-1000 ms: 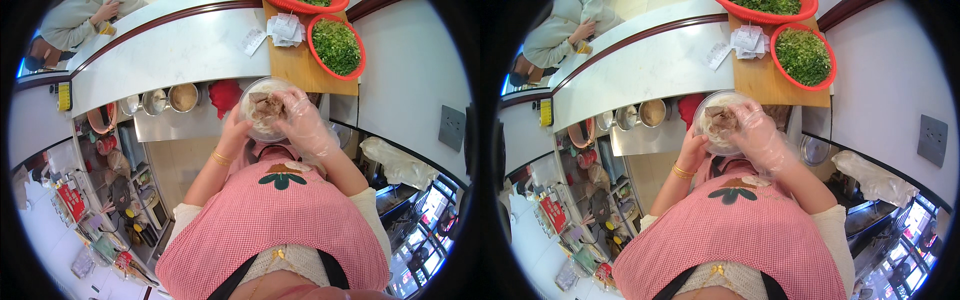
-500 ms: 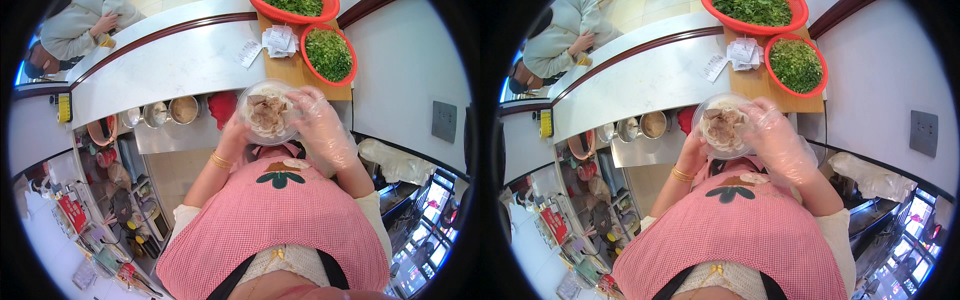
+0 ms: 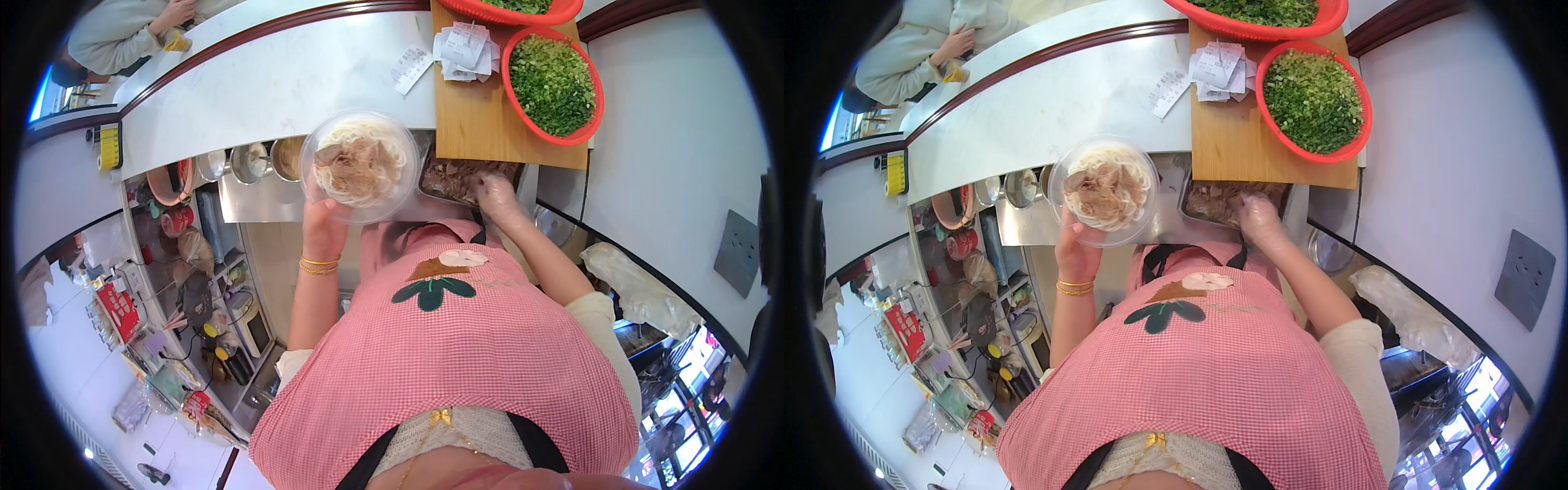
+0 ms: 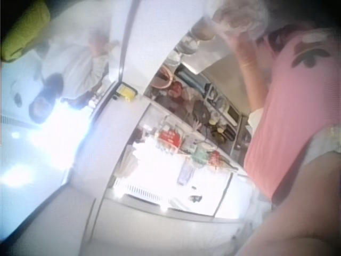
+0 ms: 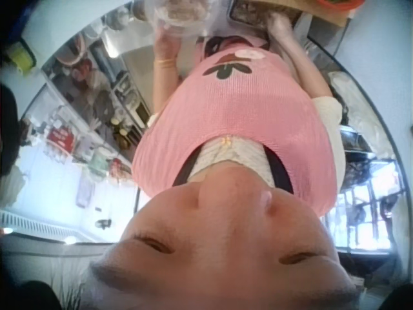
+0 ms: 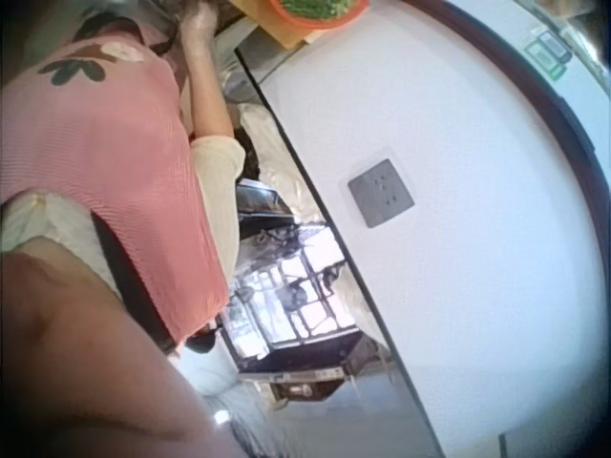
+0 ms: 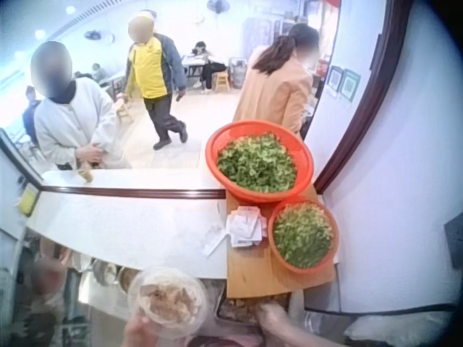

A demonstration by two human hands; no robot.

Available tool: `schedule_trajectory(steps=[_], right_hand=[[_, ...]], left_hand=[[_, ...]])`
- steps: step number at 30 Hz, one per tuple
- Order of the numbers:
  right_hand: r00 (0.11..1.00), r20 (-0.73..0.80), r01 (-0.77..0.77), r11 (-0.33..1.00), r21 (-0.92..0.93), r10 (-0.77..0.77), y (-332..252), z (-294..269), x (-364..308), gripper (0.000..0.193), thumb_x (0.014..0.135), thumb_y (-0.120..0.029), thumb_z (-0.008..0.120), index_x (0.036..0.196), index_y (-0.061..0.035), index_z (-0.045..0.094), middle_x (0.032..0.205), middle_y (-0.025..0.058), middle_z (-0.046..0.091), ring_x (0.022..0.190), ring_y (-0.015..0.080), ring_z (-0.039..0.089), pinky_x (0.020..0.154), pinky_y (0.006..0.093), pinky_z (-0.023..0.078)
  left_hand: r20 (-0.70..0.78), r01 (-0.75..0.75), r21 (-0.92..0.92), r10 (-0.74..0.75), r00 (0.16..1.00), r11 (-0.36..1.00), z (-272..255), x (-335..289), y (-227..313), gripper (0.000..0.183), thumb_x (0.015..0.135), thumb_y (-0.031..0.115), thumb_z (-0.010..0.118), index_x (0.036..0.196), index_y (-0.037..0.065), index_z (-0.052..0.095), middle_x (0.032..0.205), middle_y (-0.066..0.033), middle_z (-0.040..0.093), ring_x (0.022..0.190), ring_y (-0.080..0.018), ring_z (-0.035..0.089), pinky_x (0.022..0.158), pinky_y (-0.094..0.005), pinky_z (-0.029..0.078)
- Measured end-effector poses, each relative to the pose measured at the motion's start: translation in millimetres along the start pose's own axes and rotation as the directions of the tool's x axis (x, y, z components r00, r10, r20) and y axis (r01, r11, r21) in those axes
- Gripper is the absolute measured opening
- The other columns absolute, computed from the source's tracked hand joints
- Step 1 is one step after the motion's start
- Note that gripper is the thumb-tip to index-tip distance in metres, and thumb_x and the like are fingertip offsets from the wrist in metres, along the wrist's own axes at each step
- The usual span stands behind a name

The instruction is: The person assembles multiple noodle bowls by adding noodles, meat, and greens to containers, then ladling broth over them. The person also places a receipt and condiment packets into a plastic bag with the bowl and hands it to a customer.

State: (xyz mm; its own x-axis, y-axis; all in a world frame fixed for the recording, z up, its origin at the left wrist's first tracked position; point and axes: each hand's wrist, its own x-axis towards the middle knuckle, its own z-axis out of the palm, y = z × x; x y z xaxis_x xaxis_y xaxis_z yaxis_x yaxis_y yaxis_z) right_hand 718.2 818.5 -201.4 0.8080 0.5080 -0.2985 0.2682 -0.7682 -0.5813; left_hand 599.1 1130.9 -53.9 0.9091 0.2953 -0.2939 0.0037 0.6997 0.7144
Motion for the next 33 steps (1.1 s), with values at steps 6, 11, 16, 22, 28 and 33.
schedule_trajectory(steps=[6,11,16,22,28,33], right_hand=[[0.995,0.097,0.02,0.991,-0.134,-0.007,-14,47,38,0.032,0.088,-0.023,0.06,0.116,-0.0079,0.063,0.102,0.0223,0.067,0.096,0.0402,0.064,0.085,0.0501,0.05],[0.997,-0.032,0.067,0.996,-0.066,-0.069,-5,46,37,0.018,0.09,-0.021,0.061,0.097,-0.0061,0.067,0.09,0.016,0.07,0.084,0.0377,0.066,0.075,0.0454,0.053],[0.98,-0.133,-0.048,0.826,0.562,0.147,5,44,22,0.017,0.092,-0.02,0.066,0.091,-0.0029,0.07,0.074,0.0088,0.068,0.061,0.0237,0.061,0.058,0.0364,0.049],[0.832,0.081,-0.301,0.325,0.896,0.549,-5,34,11,0.011,0.093,-0.017,0.066,0.09,-0.0067,0.068,0.065,0.0003,0.057,0.047,0.0091,0.045,0.043,0.0262,0.036],[0.783,-0.115,-0.134,0.347,0.928,0.611,-75,4,-15,0.01,0.097,-0.015,0.062,0.091,-0.008,0.065,0.063,-0.0035,0.051,0.046,0.0065,0.043,0.042,0.0234,0.032],[0.826,-0.337,0.047,0.54,0.84,0.453,-176,-58,-24,0.011,0.1,-0.014,0.059,0.094,-0.0073,0.066,0.071,-0.0044,0.055,0.054,0.0049,0.046,0.047,0.0224,0.036]], left_hand=[[-0.116,0.008,-0.005,-0.008,0.993,1.0,5,-21,-3,0.085,0.077,0.023,0.067,0.152,0.005,0.029,0.15,-0.0121,0.041,0.139,-0.0283,0.04,0.116,-0.044,0.032],[-0.097,0.007,0.033,-0.004,0.995,0.999,7,-25,-3,0.087,0.079,0.028,0.065,0.153,0.004,0.026,0.153,-0.0134,0.037,0.141,-0.03,0.037,0.117,-0.0446,0.03],[-0.02,0.047,0.007,-0.047,0.999,0.999,-1,-8,4,0.084,0.078,0.024,0.067,0.152,0.005,0.03,0.149,-0.0122,0.041,0.138,-0.0283,0.041,0.115,-0.0439,0.034],[0.132,0.157,0.011,-0.157,0.979,0.988,-27,24,23,0.079,0.079,0.016,0.064,0.15,0.004,0.032,0.146,-0.011,0.046,0.135,-0.0254,0.045,0.112,-0.04,0.038],[0.096,0.249,0.164,-0.266,0.959,0.955,-49,61,25,0.082,0.08,0.011,0.059,0.154,0.004,0.024,0.133,-0.0119,0.053,0.11,-0.0202,0.058,0.084,-0.0329,0.052],[0.107,0.283,0.32,-0.331,0.937,0.904,-51,83,18,0.087,0.082,0.012,0.059,0.157,0.006,0.014,0.117,-0.0126,0.057,0.075,-0.0121,0.057,0.049,-0.0246,0.045]])
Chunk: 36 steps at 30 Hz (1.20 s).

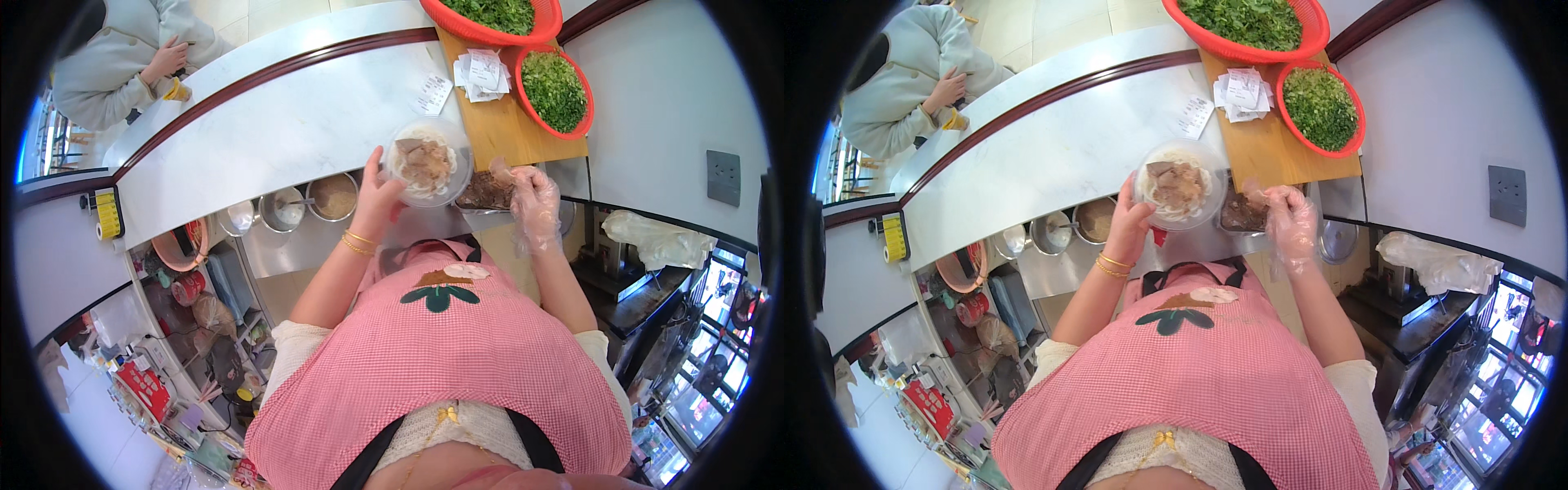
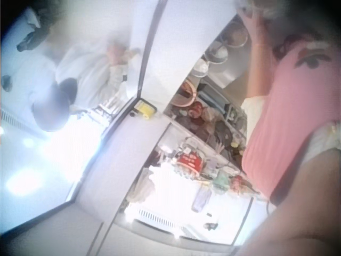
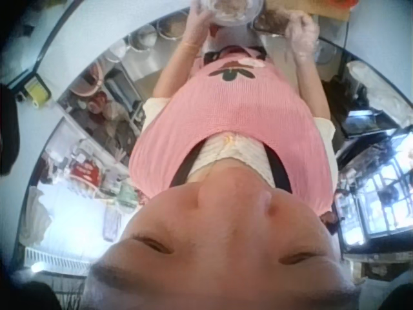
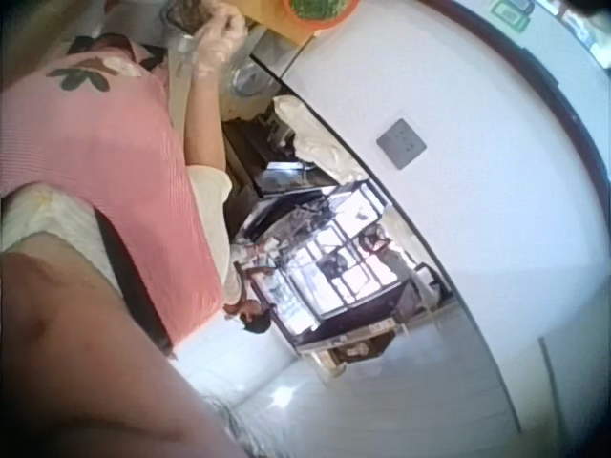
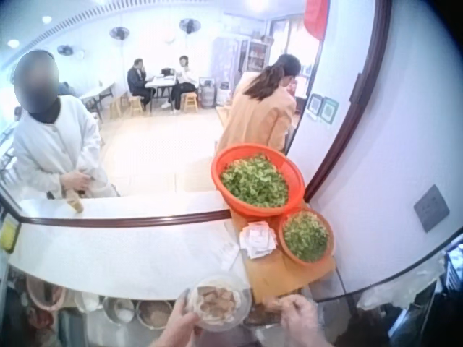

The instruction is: The person assembles multiple noodle bowls by adding noodles, meat, and greens to containers, then ladling broth over them. The person also places a receipt and condiment packets into a plastic bag with the bowl and hands it to a customer.

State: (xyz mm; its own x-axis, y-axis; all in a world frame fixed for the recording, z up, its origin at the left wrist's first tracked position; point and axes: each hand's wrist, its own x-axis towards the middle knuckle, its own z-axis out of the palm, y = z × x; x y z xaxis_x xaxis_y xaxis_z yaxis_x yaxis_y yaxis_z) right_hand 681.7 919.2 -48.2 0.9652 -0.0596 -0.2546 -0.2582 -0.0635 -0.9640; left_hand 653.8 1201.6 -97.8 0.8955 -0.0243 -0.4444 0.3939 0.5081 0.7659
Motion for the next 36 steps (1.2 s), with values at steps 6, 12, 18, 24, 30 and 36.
schedule_trajectory(steps=[6,12,18,24,30,36], right_hand=[[0.889,0.385,0.421,0.772,-0.476,-0.248,-65,53,11,0.015,0.095,-0.013,0.062,0.09,-0.0005,0.067,0.085,0.01,0.068,0.079,0.0216,0.065,0.072,0.0358,0.051],[0.864,0.461,0.466,0.667,-0.581,-0.202,-90,71,34,0.018,0.092,-0.012,0.065,0.106,-0.0014,0.069,0.089,0.0129,0.07,0.083,0.021,0.067,0.076,0.0328,0.053],[0.909,0.38,0.29,0.915,-0.28,-0.172,-138,44,85,0.02,0.094,-0.02,0.066,0.103,-0.0016,0.068,0.081,0.0026,0.065,0.076,0.014,0.061,0.068,0.03,0.048],[0.895,0.382,-0.226,0.972,-0.06,0.232,-110,45,122,0.03,0.101,-0.028,0.058,0.118,-0.0042,0.062,0.104,-0.0018,0.061,0.094,0.0095,0.056,0.08,0.0278,0.047],[0.7,0.305,0.698,0.525,-0.488,-0.646,-121,49,232,0.024,0.093,-0.019,0.063,0.114,-0.0067,0.067,0.096,0.0099,0.07,0.083,0.0241,0.067,0.078,0.0352,0.053],[0.891,0.454,0.429,0.319,-0.845,0.003,-127,46,353,0.057,0.08,-0.036,0.074,0.127,-0.0054,0.062,0.115,0.0182,0.069,0.106,0.0346,0.067,0.094,0.0403,0.052]], left_hand=[[0.09,0.028,-0.223,-0.008,0.996,0.975,19,15,6,0.087,0.083,0.005,0.059,0.157,0.004,0.012,0.129,-0.0149,0.051,0.112,-0.0212,0.057,0.093,-0.0327,0.051],[0.169,0.037,-0.363,0.026,0.985,0.931,32,16,28,0.072,0.085,0.007,0.056,0.151,0.004,0.027,0.144,-0.0141,0.046,0.132,-0.0263,0.048,0.108,-0.04,0.043],[0.186,0.002,-0.454,0.093,0.978,0.891,49,18,55,0.073,0.085,0.015,0.059,0.151,0.005,0.03,0.147,-0.0123,0.044,0.135,-0.0262,0.046,0.11,-0.0409,0.042],[0.134,-0.172,-0.422,0.248,0.959,0.89,56,36,69,0.077,0.082,0.016,0.063,0.151,0.004,0.03,0.148,-0.0127,0.044,0.136,-0.0271,0.045,0.113,-0.0415,0.038],[0.034,-0.28,-0.319,0.306,0.951,0.905,49,51,66,0.081,0.081,0.019,0.068,0.15,0.003,0.03,0.147,-0.0126,0.045,0.135,-0.0261,0.045,0.114,-0.0414,0.036],[0.017,-0.29,-0.284,0.307,0.951,0.914,61,62,67,0.083,0.081,0.024,0.071,0.151,0.003,0.03,0.147,-0.0114,0.044,0.137,-0.0254,0.043,0.114,-0.0413,0.036]])
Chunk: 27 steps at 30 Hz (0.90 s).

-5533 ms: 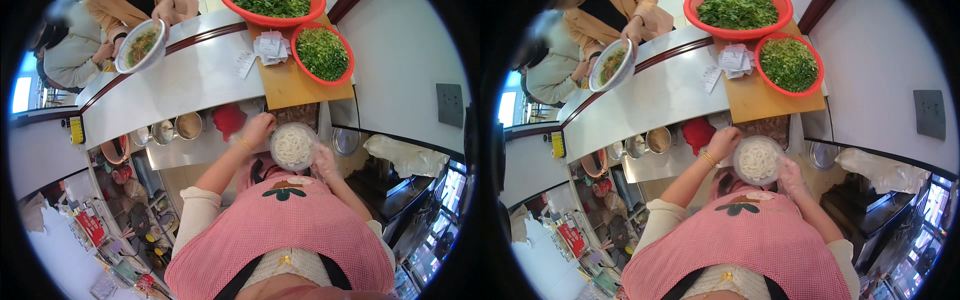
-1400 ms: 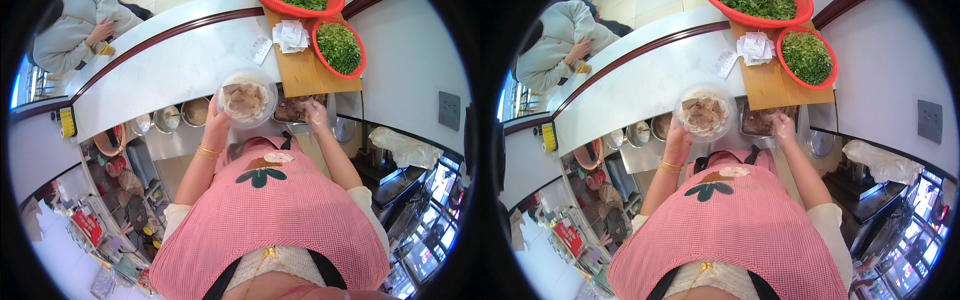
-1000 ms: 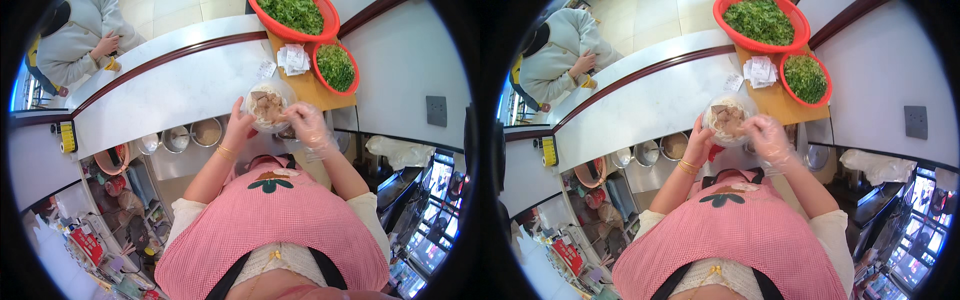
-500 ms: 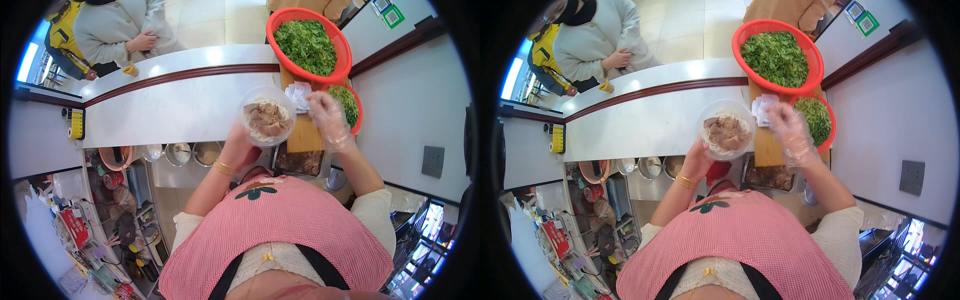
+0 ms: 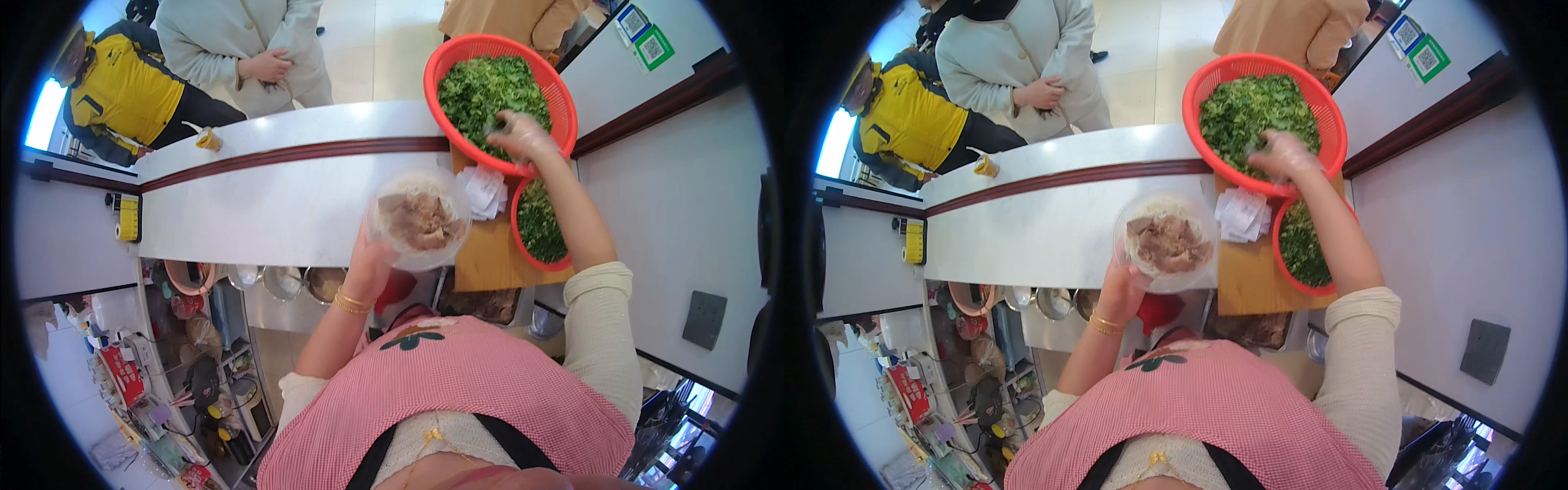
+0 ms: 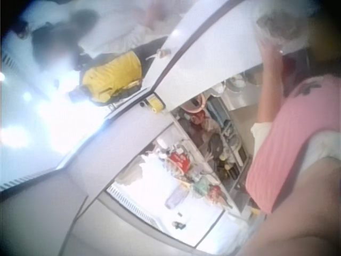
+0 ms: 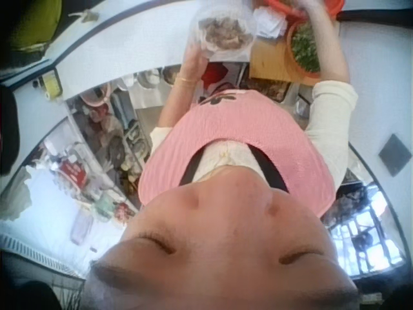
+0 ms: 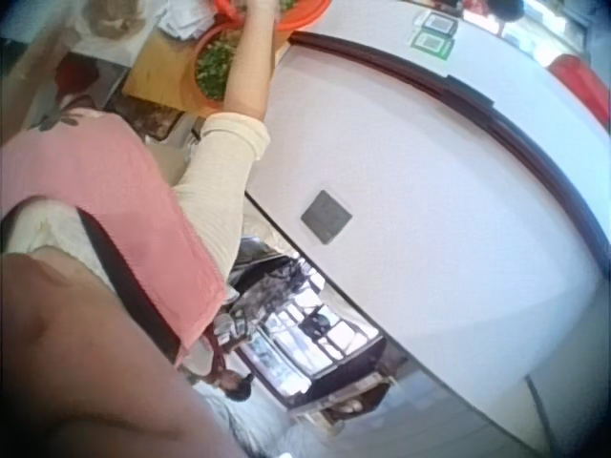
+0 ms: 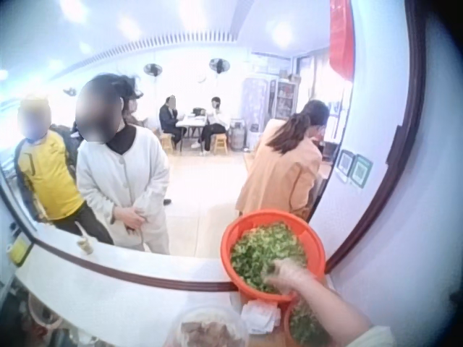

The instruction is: The person assembles multiple noodle bowls by adding noodles, meat, and greens to containers, then ladling broth over them. The person also places a receipt and condiment packets into a plastic bag with the bowl and hands it to a customer.

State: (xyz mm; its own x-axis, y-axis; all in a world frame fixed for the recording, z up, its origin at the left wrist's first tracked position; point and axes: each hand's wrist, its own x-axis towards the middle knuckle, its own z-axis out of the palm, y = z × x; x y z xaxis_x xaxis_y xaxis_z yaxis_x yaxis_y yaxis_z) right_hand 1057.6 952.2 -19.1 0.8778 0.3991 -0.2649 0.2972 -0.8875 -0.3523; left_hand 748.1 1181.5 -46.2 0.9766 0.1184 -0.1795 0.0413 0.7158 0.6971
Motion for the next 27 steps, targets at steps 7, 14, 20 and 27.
schedule_trajectory(steps=[7,14,20,27], right_hand=[[0.961,0.277,0.004,1.0,0.002,-0.005,12,7,19,0.036,0.083,-0.021,0.07,0.116,-0.0068,0.065,0.09,0.0123,0.07,0.078,0.0209,0.067,0.071,0.0337,0.055],[0.994,0.105,-0.097,0.732,0.674,0.035,42,-30,25,0.015,0.081,-0.004,0.059,0.091,-0.012,0.067,0.075,-0.0038,0.057,0.064,0.0094,0.053,0.054,0.0273,0.042],[0.971,0.029,0.058,0.351,0.935,-0.237,-27,-85,-32,0.025,0.084,0.004,0.053,0.104,-0.0065,0.064,0.091,-0.0003,0.061,0.082,0.0085,0.059,0.067,0.0247,0.052],[0.868,0.284,0.154,0.764,0.626,-0.408,-144,-57,-121,0.034,0.083,0.004,0.054,0.114,-0.0013,0.067,0.087,0.0037,0.064,0.074,0.0108,0.061,0.069,0.0256,0.054]], left_hand=[[0.035,0.086,-0.082,-0.083,0.996,0.993,14,11,-5,0.079,0.084,0.024,0.066,0.151,0.003,0.029,0.148,-0.0112,0.044,0.139,-0.0259,0.041,0.116,-0.0412,0.033],[0.025,0.11,-0.073,-0.109,0.994,0.991,41,39,6,0.073,0.088,0.02,0.06,0.151,0.004,0.029,0.147,-0.011,0.045,0.135,-0.0246,0.045,0.113,-0.0406,0.036],[0.005,0.137,-0.102,-0.137,0.991,0.985,60,66,9,0.045,0.09,0.009,0.056,0.134,0.003,0.047,0.129,-0.0093,0.056,0.118,-0.0216,0.056,0.101,-0.0393,0.046],[-0.062,0.243,-0.231,-0.263,0.963,0.942,30,39,1,0.037,0.093,0.015,0.055,0.127,-0.001,0.054,0.126,-0.0114,0.062,0.114,-0.0221,0.06,0.105,-0.0403,0.045]])
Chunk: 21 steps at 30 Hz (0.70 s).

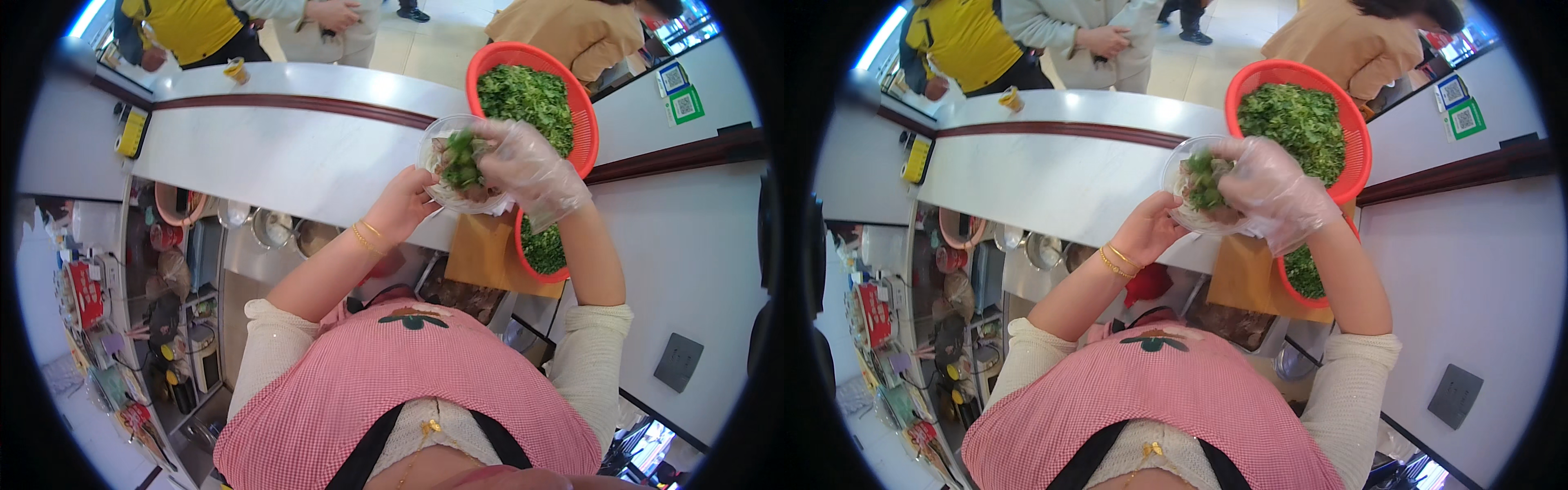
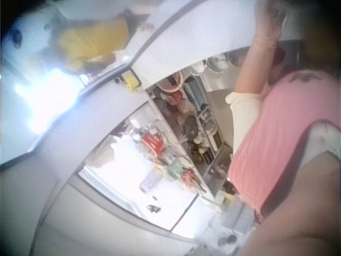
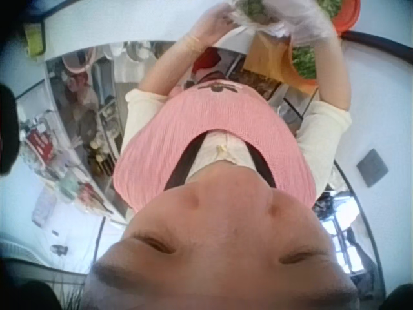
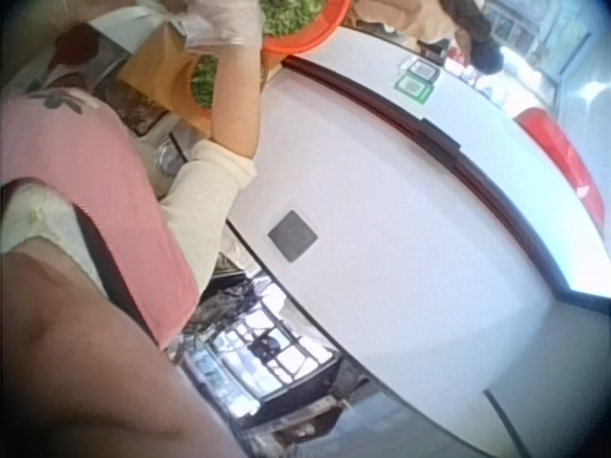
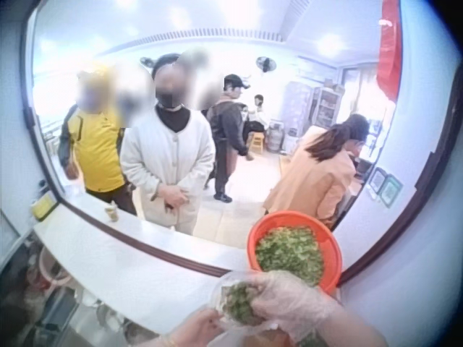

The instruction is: The person assembles multiple noodle bowls by adding noodles, meat, and greens to containers, then ladling broth over them. The person also places a receipt and condiment packets into a plastic bag with the bowl and hands it to a customer.

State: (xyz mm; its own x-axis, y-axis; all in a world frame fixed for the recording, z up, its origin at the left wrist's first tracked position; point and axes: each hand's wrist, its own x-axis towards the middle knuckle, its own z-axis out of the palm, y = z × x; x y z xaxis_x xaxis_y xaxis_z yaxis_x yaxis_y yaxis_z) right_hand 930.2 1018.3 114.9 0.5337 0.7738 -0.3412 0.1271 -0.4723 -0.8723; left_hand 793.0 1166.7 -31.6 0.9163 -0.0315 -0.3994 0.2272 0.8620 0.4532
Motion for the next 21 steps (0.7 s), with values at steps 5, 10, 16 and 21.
schedule_trajectory(steps=[5,10,16,21], right_hand=[[0.986,-0.017,0.156,0.945,-0.289,-0.168,-29,58,-7,0.028,0.084,-0.002,0.058,0.109,0.0009,0.07,0.089,0.0185,0.07,0.08,0.0263,0.068,0.077,0.0333,0.054],[0.926,0.016,0.344,0.822,-0.455,-0.378,-44,148,4,0.027,0.084,-0.007,0.067,0.11,-0.0004,0.07,0.098,0.0183,0.067,0.084,0.0305,0.066,0.078,0.0347,0.053],[0.923,0.186,0.338,0.941,0.019,-0.336,-57,261,23,0.034,0.084,-0.002,0.067,0.118,0.0011,0.066,0.107,0.013,0.068,0.088,0.0154,0.064,0.08,0.0333,0.054],[0.998,0.047,-0.014,0.924,-0.383,0.035,-39,326,88,0.032,0.089,-0.013,0.064,0.116,0.0035,0.063,0.1,0.0184,0.07,0.091,0.0255,0.067,0.086,0.043,0.053]], left_hand=[[-0.067,-0.035,-0.073,0.03,0.997,0.997,-46,-54,8,0.035,0.093,0.015,0.057,0.124,0.0,0.057,0.121,-0.0108,0.065,0.114,-0.022,0.06,0.103,-0.0406,0.047],[-0.07,-0.119,-0.068,0.115,0.991,0.991,-100,-122,25,0.043,0.092,0.011,0.056,0.134,0.002,0.05,0.128,-0.0089,0.061,0.116,-0.0208,0.059,0.103,-0.0402,0.047],[-0.124,-0.213,-0.096,0.201,0.972,0.972,-185,-230,53,0.059,0.09,0.015,0.057,0.146,0.006,0.04,0.139,-0.0081,0.055,0.126,-0.0228,0.055,0.107,-0.0416,0.045],[-0.318,-0.298,-0.034,0.272,0.908,0.954,-250,-315,71,0.062,0.088,0.014,0.057,0.147,0.005,0.039,0.138,-0.0096,0.056,0.124,-0.024,0.057,0.104,-0.0407,0.048]])
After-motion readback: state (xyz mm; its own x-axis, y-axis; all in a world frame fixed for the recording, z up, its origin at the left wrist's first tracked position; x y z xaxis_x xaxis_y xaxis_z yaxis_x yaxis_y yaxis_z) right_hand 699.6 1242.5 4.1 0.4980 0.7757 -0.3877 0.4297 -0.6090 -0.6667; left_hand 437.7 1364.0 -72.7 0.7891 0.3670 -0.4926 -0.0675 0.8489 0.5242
